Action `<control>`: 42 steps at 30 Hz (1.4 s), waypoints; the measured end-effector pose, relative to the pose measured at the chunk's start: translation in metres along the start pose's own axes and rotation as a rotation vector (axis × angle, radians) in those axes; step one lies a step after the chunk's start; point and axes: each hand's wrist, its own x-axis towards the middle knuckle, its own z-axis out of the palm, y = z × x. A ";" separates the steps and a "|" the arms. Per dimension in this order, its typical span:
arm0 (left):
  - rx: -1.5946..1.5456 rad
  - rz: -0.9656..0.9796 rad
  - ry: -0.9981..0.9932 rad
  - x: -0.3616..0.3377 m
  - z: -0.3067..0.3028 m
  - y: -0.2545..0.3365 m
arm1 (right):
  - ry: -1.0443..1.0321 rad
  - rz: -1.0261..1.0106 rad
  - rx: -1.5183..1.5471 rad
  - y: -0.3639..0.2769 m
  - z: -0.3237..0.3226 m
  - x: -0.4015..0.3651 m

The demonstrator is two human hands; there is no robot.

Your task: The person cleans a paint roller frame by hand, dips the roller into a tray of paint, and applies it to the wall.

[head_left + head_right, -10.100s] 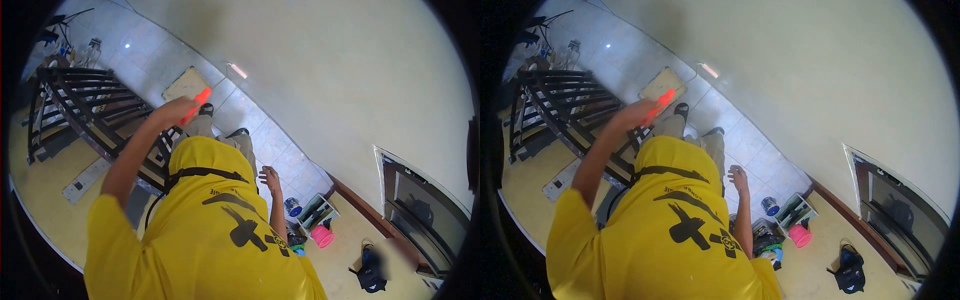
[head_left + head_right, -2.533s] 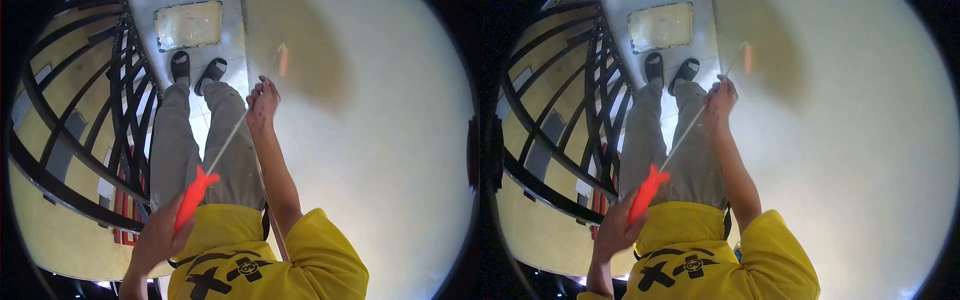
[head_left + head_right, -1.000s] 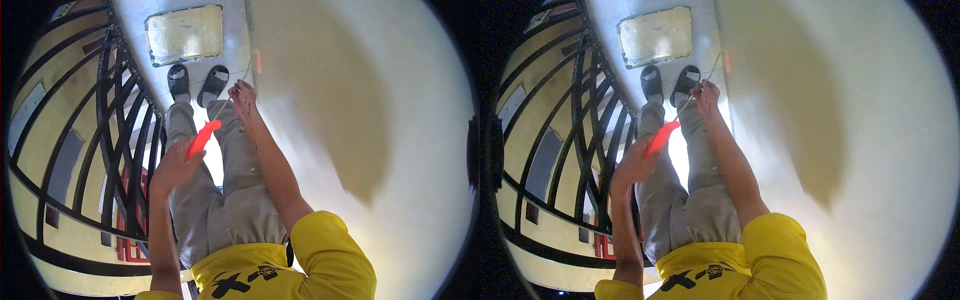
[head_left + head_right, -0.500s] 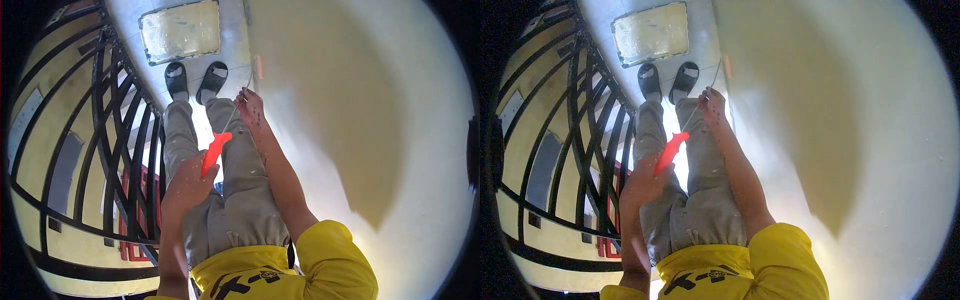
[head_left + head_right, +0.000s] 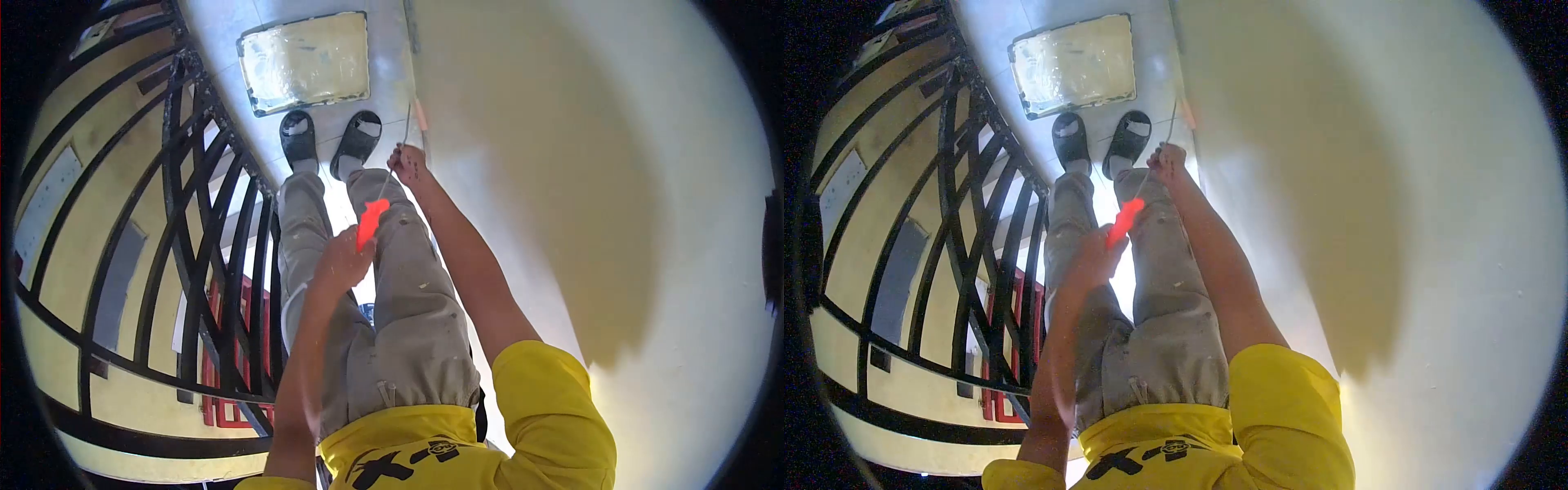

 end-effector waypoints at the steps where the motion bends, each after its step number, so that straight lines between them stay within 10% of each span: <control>1: -0.002 -0.006 0.005 -0.006 -0.002 0.010 | -0.008 0.004 0.010 0.003 -0.007 0.002; 11: 0.084 -0.059 0.074 0.025 0.019 0.009 | -0.090 0.096 0.068 0.014 -0.015 0.057; 13: 0.160 -0.038 0.084 0.042 0.023 0.001 | -0.225 -0.073 -0.298 0.004 -0.021 0.069; 15: 0.034 -0.044 0.045 0.056 0.018 -0.005 | -0.104 0.022 0.113 0.005 -0.028 0.093; 27: 0.104 -0.075 0.116 0.030 -0.015 0.034 | -0.117 -0.068 0.019 0.002 0.041 0.064; 30: 0.134 0.153 0.196 0.062 -0.023 0.019 | -0.088 -0.089 0.063 -0.027 0.054 0.084; 34: 0.134 0.075 0.083 0.064 -0.051 0.029 | -0.153 -0.246 -0.509 -0.025 0.051 0.097; 37: 0.215 0.127 0.202 0.052 -0.041 0.027 | -0.263 -0.790 -0.957 0.013 0.005 0.205; 40: 0.164 0.058 0.141 0.040 -0.038 0.030 | -0.029 -0.183 -0.078 0.001 0.038 0.090; 42: 0.139 0.051 0.112 0.052 -0.031 0.025 | 0.198 -0.211 -0.235 -0.014 0.064 0.063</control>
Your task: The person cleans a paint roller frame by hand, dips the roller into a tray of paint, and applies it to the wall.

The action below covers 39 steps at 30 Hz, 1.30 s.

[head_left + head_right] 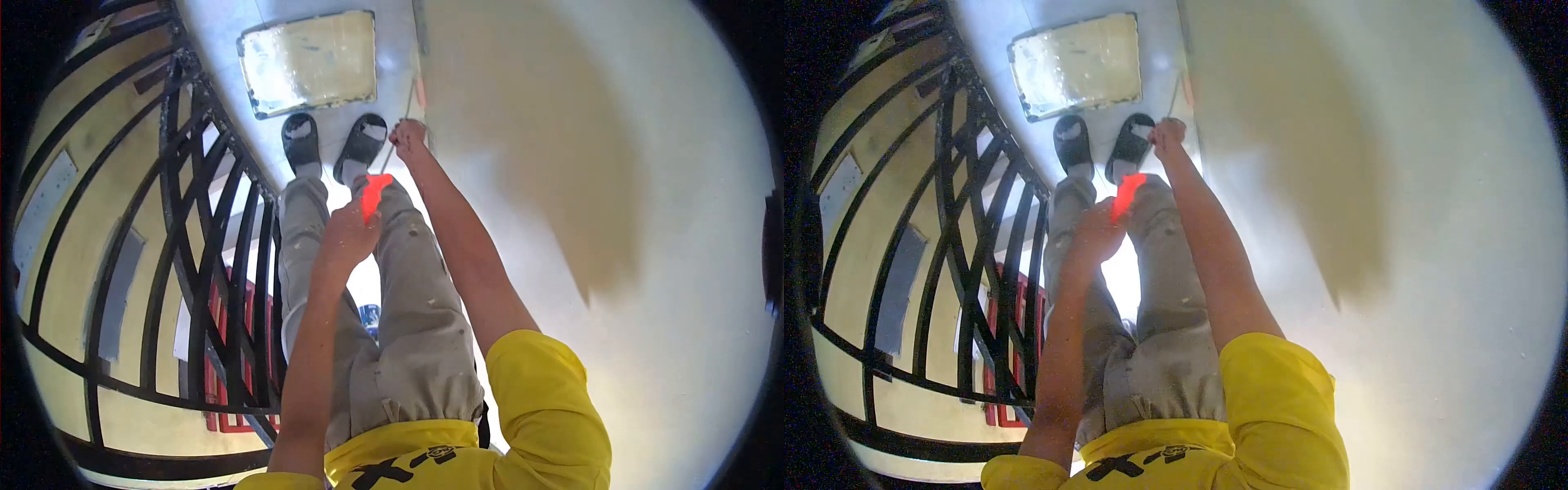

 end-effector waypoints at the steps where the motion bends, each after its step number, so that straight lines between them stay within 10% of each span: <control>1: 0.012 -0.001 -0.017 0.009 0.003 -0.001 | 0.027 0.003 -0.012 -0.007 0.002 -0.004; 15: 0.127 0.002 0.026 0.026 -0.091 0.041 | -0.152 -0.018 0.124 -0.065 0.078 0.038; 23: 0.044 0.080 -0.028 -0.045 -0.123 0.064 | -0.465 0.019 0.740 -0.075 0.053 -0.047; 29: -0.027 -0.087 -0.216 0.034 -0.124 0.058 | -0.435 -0.238 0.356 -0.095 0.096 -0.006; 33: -0.120 0.163 0.056 -0.071 -0.142 0.075 | -0.476 -0.298 0.368 -0.128 0.086 -0.112; 39: -0.162 0.088 0.092 0.005 -0.128 0.043 | -0.492 -0.321 0.138 -0.108 0.097 -0.060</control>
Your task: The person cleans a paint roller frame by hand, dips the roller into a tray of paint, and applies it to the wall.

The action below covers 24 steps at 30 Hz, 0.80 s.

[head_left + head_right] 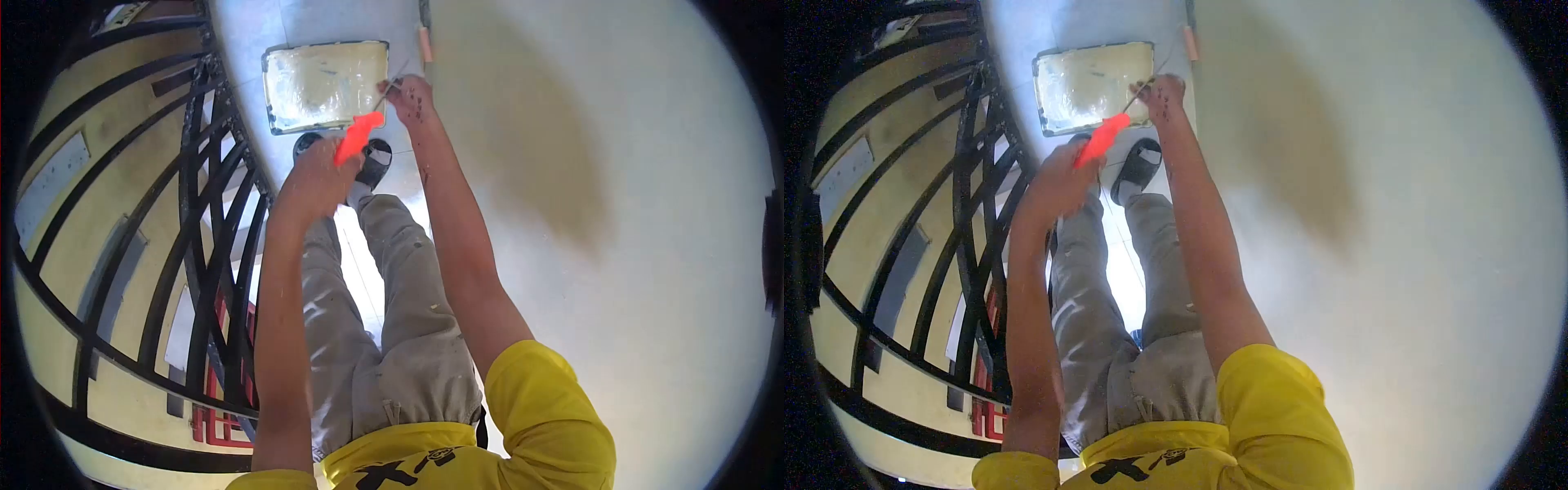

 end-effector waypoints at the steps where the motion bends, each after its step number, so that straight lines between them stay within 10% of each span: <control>1: 0.020 0.004 -0.024 0.024 0.006 -0.010 | -0.071 -0.007 -0.174 0.010 -0.015 0.010; 5: -0.153 -0.167 -0.134 0.064 -0.004 -0.008 | 0.000 0.133 -0.430 -0.049 -0.003 -0.133; 9: -0.021 -0.098 -0.084 0.050 -0.046 0.020 | -0.115 0.061 -1.316 -0.002 -0.089 -0.222; 11: 0.010 -0.083 0.020 0.046 -0.058 0.033 | -0.062 0.335 -1.799 -0.010 -0.074 -0.281; 17: 0.183 -0.043 -0.275 0.110 -0.078 0.061 | -0.114 0.224 -1.959 0.017 -0.076 -0.295; 24: 0.041 -0.155 -0.106 -0.024 -0.110 0.103 | -0.087 0.214 -1.865 0.016 -0.080 -0.293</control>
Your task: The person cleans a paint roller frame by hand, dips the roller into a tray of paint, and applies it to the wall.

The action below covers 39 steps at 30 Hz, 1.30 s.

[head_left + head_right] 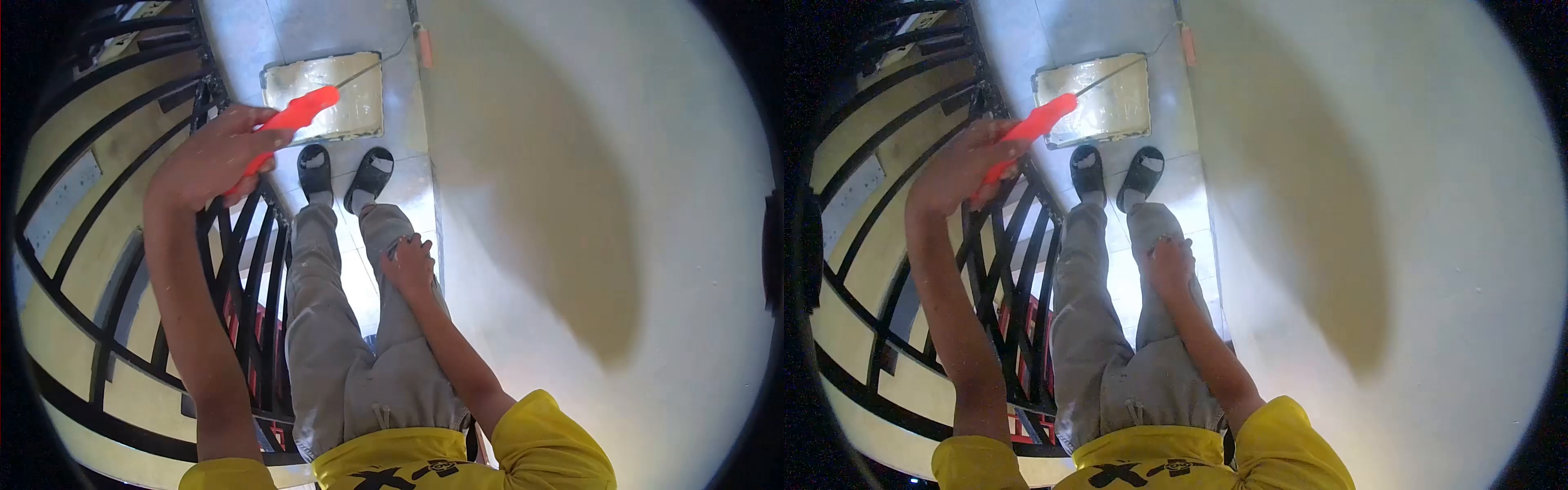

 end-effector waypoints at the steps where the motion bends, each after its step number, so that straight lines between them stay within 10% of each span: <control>1: -0.013 0.003 -0.038 0.003 -0.007 -0.004 | 0.007 -0.004 -0.015 -0.002 0.001 -0.002; 8: 0.032 0.110 -0.108 0.108 0.033 -0.002 | 0.067 -0.028 -0.024 -0.003 0.006 0.005; 16: 0.071 -0.048 0.058 0.016 -0.007 0.015 | 0.024 0.015 -0.004 0.000 0.006 0.005; 20: 0.032 0.163 -0.106 0.126 0.036 -0.010 | 0.069 0.001 -0.025 -0.006 0.004 0.008; 39: -0.003 0.122 0.028 0.057 0.007 0.015 | 0.000 -0.014 -0.012 -0.004 -0.003 0.012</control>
